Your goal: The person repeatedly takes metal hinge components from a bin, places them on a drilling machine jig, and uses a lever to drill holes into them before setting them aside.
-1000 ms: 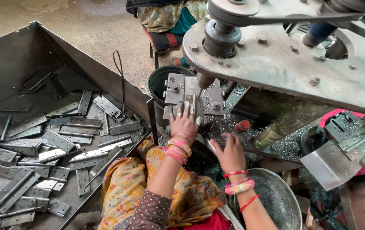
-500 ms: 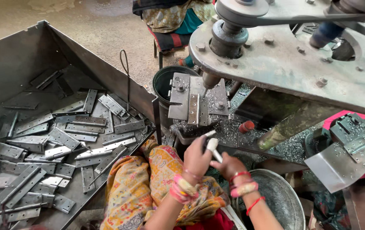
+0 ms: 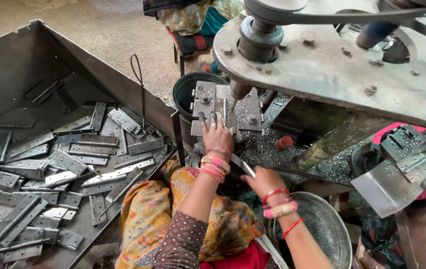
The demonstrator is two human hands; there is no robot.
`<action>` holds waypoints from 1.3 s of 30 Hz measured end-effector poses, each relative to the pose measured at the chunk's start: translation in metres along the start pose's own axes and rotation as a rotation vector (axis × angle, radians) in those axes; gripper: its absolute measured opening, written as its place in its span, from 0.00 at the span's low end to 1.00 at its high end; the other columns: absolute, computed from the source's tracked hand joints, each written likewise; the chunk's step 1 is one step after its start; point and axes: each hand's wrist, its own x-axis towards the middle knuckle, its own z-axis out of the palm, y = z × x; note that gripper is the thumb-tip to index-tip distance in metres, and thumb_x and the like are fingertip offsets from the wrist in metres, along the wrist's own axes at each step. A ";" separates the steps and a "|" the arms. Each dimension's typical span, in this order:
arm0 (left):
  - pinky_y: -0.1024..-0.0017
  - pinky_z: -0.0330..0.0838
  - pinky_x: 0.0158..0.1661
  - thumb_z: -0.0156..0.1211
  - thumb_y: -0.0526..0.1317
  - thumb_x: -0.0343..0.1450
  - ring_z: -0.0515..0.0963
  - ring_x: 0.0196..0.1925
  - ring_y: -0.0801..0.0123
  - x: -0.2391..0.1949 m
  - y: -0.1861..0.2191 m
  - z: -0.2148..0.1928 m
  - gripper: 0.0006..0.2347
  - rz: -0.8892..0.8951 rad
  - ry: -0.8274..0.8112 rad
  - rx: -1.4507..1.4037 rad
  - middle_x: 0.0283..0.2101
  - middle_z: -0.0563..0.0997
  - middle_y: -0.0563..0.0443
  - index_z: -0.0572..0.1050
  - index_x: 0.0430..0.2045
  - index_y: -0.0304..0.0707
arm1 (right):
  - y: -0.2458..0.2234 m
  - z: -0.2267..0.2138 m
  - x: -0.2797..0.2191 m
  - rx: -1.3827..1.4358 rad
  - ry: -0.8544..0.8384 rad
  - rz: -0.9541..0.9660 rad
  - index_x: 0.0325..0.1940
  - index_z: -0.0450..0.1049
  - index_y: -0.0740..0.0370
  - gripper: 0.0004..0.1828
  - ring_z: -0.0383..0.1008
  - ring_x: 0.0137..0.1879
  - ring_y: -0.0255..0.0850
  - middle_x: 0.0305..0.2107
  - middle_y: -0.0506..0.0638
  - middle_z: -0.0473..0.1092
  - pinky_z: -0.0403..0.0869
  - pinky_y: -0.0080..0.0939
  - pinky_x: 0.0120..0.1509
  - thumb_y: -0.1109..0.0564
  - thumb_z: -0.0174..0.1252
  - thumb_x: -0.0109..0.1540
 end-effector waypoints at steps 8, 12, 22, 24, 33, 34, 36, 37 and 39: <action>0.43 0.36 0.73 0.48 0.39 0.75 0.62 0.75 0.55 -0.002 -0.007 0.027 0.15 -0.001 0.211 -0.088 0.68 0.70 0.46 0.78 0.52 0.36 | 0.028 0.075 -0.021 0.109 0.039 0.018 0.42 0.72 0.63 0.29 0.77 0.41 0.66 0.30 0.66 0.76 0.76 0.62 0.46 0.34 0.62 0.58; 0.41 0.37 0.71 0.49 0.39 0.71 0.61 0.72 0.55 0.011 -0.006 0.020 0.15 0.016 0.222 -0.046 0.64 0.70 0.46 0.78 0.49 0.38 | 0.015 0.023 0.011 0.012 -0.087 -0.024 0.41 0.75 0.64 0.31 0.79 0.42 0.64 0.32 0.65 0.76 0.76 0.59 0.48 0.32 0.64 0.56; 0.45 0.50 0.68 0.49 0.41 0.73 0.67 0.70 0.55 0.043 -0.006 0.029 0.14 0.013 0.170 -0.124 0.64 0.71 0.46 0.79 0.47 0.39 | 0.020 0.052 -0.020 0.068 0.062 0.049 0.42 0.75 0.62 0.28 0.79 0.43 0.63 0.33 0.64 0.77 0.77 0.59 0.48 0.35 0.66 0.56; 0.44 0.50 0.67 0.48 0.39 0.73 0.68 0.68 0.54 0.037 -0.006 0.036 0.14 0.031 0.254 -0.125 0.64 0.72 0.46 0.79 0.48 0.39 | 0.026 0.067 -0.022 0.065 0.047 0.063 0.42 0.75 0.63 0.28 0.79 0.43 0.63 0.33 0.64 0.77 0.77 0.59 0.48 0.34 0.65 0.57; 0.44 0.40 0.72 0.46 0.37 0.73 0.66 0.71 0.55 0.024 -0.010 0.025 0.14 0.048 0.224 -0.092 0.62 0.74 0.45 0.79 0.46 0.38 | 0.015 0.000 0.033 -0.061 -0.189 -0.028 0.41 0.79 0.66 0.32 0.80 0.46 0.62 0.35 0.67 0.76 0.77 0.56 0.53 0.32 0.64 0.58; 0.44 0.39 0.72 0.46 0.38 0.74 0.66 0.71 0.55 0.023 -0.010 0.024 0.14 0.050 0.235 -0.097 0.62 0.74 0.44 0.79 0.47 0.37 | 0.013 0.001 0.028 -0.054 -0.197 -0.010 0.40 0.80 0.66 0.32 0.80 0.46 0.62 0.35 0.66 0.76 0.77 0.56 0.53 0.31 0.63 0.58; 0.45 0.39 0.72 0.46 0.38 0.74 0.66 0.71 0.54 0.018 -0.010 0.024 0.14 0.045 0.224 -0.110 0.62 0.74 0.44 0.79 0.47 0.38 | 0.010 0.010 0.011 -0.019 -0.163 0.028 0.40 0.79 0.66 0.33 0.80 0.46 0.62 0.35 0.66 0.77 0.77 0.56 0.52 0.31 0.63 0.57; 0.45 0.39 0.72 0.46 0.38 0.74 0.66 0.71 0.54 0.015 -0.010 0.024 0.14 0.039 0.202 -0.118 0.62 0.74 0.44 0.79 0.47 0.38 | 0.009 0.020 -0.004 0.009 -0.120 0.049 0.41 0.78 0.66 0.33 0.79 0.46 0.62 0.35 0.65 0.77 0.77 0.57 0.52 0.31 0.64 0.56; 0.46 0.40 0.71 0.47 0.38 0.73 0.66 0.70 0.54 0.016 -0.011 0.020 0.14 0.050 0.238 -0.075 0.62 0.74 0.44 0.79 0.47 0.38 | 0.006 0.032 -0.022 0.056 -0.046 0.059 0.42 0.76 0.65 0.33 0.78 0.46 0.63 0.35 0.66 0.77 0.77 0.58 0.51 0.31 0.64 0.55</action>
